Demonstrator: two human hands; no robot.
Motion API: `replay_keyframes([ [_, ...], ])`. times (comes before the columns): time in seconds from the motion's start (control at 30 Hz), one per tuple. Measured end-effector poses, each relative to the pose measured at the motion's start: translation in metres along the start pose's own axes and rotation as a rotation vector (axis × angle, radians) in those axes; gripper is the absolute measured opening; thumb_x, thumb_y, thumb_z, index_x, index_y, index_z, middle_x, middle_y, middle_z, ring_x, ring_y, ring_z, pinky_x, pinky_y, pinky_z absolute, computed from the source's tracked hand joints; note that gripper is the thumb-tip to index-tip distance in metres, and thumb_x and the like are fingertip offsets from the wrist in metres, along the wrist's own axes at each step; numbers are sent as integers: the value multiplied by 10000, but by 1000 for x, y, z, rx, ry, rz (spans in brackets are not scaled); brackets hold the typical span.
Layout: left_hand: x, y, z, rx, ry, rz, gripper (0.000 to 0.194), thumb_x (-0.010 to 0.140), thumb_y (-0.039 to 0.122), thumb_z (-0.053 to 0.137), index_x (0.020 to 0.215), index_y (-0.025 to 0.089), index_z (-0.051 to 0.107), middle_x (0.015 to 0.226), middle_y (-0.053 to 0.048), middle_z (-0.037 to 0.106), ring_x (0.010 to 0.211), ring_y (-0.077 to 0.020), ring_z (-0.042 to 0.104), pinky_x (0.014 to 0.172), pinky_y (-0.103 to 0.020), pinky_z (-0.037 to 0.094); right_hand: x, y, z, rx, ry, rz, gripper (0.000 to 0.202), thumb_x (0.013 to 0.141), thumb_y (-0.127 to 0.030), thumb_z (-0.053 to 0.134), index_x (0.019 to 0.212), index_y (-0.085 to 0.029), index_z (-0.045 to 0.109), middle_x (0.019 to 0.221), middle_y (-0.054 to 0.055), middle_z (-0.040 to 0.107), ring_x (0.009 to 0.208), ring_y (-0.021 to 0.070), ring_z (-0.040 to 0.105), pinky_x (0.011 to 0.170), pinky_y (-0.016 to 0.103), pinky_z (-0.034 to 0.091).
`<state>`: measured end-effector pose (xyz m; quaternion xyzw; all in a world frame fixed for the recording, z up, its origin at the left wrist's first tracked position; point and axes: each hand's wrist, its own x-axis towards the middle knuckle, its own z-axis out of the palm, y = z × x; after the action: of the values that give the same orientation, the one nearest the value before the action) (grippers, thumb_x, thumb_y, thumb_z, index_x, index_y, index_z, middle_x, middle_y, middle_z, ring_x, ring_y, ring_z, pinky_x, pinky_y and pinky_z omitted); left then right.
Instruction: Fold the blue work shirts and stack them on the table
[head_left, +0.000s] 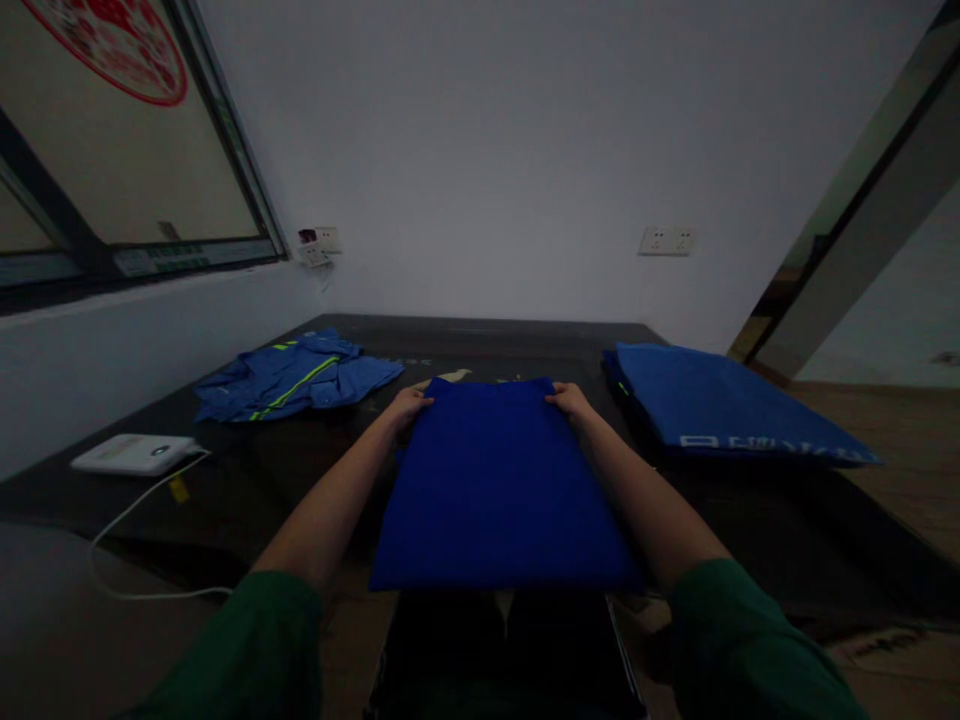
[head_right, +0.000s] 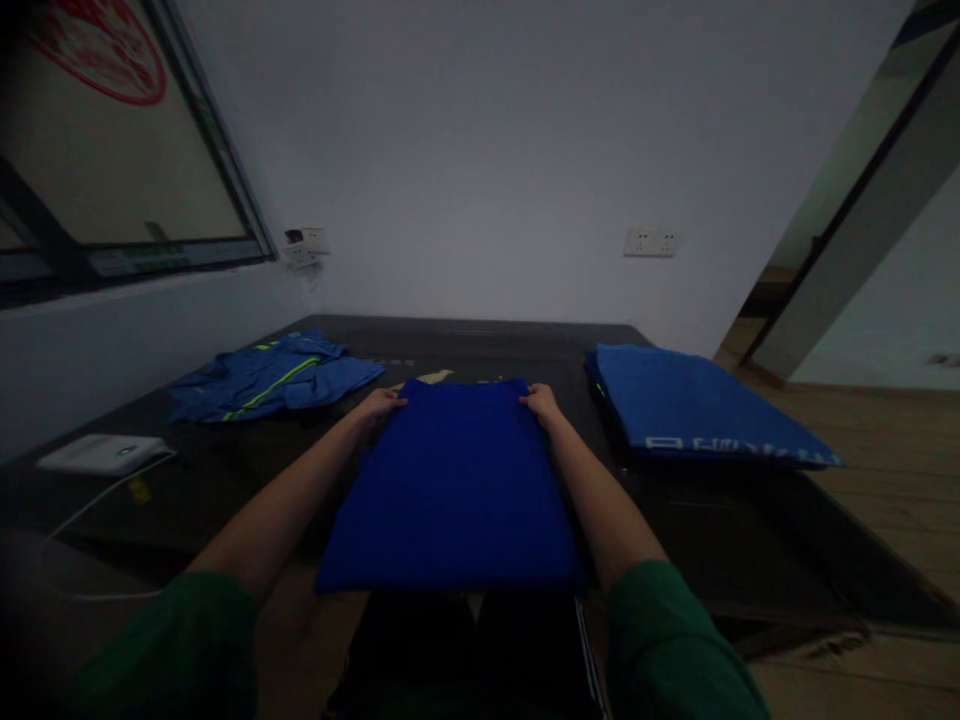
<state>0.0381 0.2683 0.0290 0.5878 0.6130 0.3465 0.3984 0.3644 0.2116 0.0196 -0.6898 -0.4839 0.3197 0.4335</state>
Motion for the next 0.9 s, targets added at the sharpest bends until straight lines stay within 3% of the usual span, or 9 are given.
replay_keyframes([
  [0.17, 17, -5, 5, 136, 98, 1, 241, 690, 303, 766, 747, 150, 588, 673, -24, 648, 664, -167, 642, 590, -232, 465, 20, 4, -7, -98, 97, -24, 138, 723, -182, 666, 856, -161, 636, 765, 58, 668, 737, 178, 641, 647, 261, 512],
  [0.33, 28, -20, 6, 298, 126, 15, 248, 679, 269, 764, 795, 152, 578, 894, -98, 692, 895, -240, 651, 728, -284, 480, 26, 19, -5, -262, 169, -36, 283, 666, -153, 715, 935, -163, 627, 954, 75, 675, 910, 197, 640, 804, 301, 490],
  [0.47, 43, -17, -3, 371, 69, 95, 392, 623, 267, 790, 942, 142, 600, 1072, -155, 674, 1034, -294, 612, 837, -332, 461, 28, 24, -9, -349, 179, -50, 387, 687, -215, 721, 1056, -168, 612, 958, 79, 683, 899, 202, 647, 802, 318, 493],
  [0.57, 60, -6, -10, 366, -17, 211, 325, 727, 314, 681, 999, 148, 622, 1144, -136, 658, 1104, -264, 584, 886, -300, 442, 40, 13, -21, -385, 167, -133, 342, 816, -243, 598, 1143, -146, 606, 1008, 115, 685, 944, 198, 642, 836, 304, 483],
  [0.67, 74, 2, -10, 341, -140, 313, 234, 793, 341, 565, 917, 168, 662, 1101, -84, 681, 1083, -217, 593, 875, -253, 440, 57, -2, -28, -419, 73, -240, 302, 866, -198, 515, 1132, -139, 645, 1120, 127, 670, 1038, 195, 615, 915, 306, 452],
  [0.73, 79, 2, -7, 333, -225, 352, 237, 779, 370, 558, 846, 174, 673, 970, -64, 706, 967, -209, 627, 813, -254, 456, 66, -10, -26, -441, -37, -296, 280, 859, -165, 517, 1087, -150, 679, 1145, 111, 672, 1051, 193, 612, 935, 310, 444],
  [0.9, 85, -4, -2, 314, -324, 431, 290, 676, 452, 632, 743, 170, 620, 718, -21, 639, 706, -177, 595, 659, -254, 436, 79, -16, -10, -485, -330, -384, 231, 828, -148, 558, 988, -144, 725, 1041, 91, 717, 932, 183, 647, 856, 281, 475],
])
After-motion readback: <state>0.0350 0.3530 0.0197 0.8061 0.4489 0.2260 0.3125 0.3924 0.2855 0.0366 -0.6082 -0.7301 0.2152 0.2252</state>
